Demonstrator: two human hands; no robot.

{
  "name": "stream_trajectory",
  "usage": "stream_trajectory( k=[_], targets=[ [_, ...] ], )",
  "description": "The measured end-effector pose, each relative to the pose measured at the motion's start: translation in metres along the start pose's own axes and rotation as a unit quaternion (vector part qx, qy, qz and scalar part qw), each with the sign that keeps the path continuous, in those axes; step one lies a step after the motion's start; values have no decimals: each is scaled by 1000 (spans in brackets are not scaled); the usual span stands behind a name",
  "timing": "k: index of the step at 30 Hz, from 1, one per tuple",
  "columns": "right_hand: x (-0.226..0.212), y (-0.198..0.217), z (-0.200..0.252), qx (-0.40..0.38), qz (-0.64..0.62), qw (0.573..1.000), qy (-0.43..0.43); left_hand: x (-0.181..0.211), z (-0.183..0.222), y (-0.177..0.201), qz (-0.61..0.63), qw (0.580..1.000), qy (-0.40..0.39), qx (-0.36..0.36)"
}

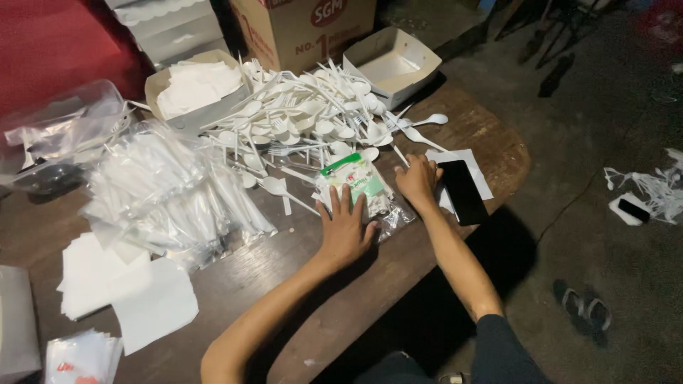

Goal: The person packages plastic spoons into plastic sleeves. The person takes a white paper napkin, folds it into a narrow rectangle, and inserts it into a clear plastic sleeve alongside a white plastic spoon.

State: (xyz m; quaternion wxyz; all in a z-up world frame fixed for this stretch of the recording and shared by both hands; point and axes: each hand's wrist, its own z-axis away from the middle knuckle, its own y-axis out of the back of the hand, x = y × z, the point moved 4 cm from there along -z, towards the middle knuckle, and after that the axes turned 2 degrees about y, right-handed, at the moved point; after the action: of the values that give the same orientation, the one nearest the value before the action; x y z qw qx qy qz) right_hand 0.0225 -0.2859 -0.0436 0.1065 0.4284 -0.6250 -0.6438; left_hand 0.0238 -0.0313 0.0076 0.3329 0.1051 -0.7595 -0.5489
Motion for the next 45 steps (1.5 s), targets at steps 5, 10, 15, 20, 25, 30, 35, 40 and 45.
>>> stream_trajectory(
  k=[5,10,15,20,25,30,35,40,45],
  targets=[
    [0,4,-5,-13,-13,1000,-1,-4,-6,-10,2,998,17,-58],
    [8,-5,-7,20,-15,999,27,-6,-6,-12,5,998,23,-65],
    [1,23,10,88,-126,988,-13,-11,-6,-13,-29,995,15,-92],
    [18,17,15,205,-253,946,-15,-18,-4,-15,-34,996,14,-87],
    [2,14,49,278,-327,902,41,-47,12,-6,-13,999,29,-18],
    [-93,18,147,213,-366,870,253,-104,51,43,286,925,88,235],
    [-178,13,236,158,-363,826,402,-163,109,53,262,902,157,304],
    [-216,-10,287,81,-367,781,499,-192,174,59,218,901,187,325],
    [-232,-39,315,-102,-249,825,497,-194,216,45,213,900,231,302]
  ],
)
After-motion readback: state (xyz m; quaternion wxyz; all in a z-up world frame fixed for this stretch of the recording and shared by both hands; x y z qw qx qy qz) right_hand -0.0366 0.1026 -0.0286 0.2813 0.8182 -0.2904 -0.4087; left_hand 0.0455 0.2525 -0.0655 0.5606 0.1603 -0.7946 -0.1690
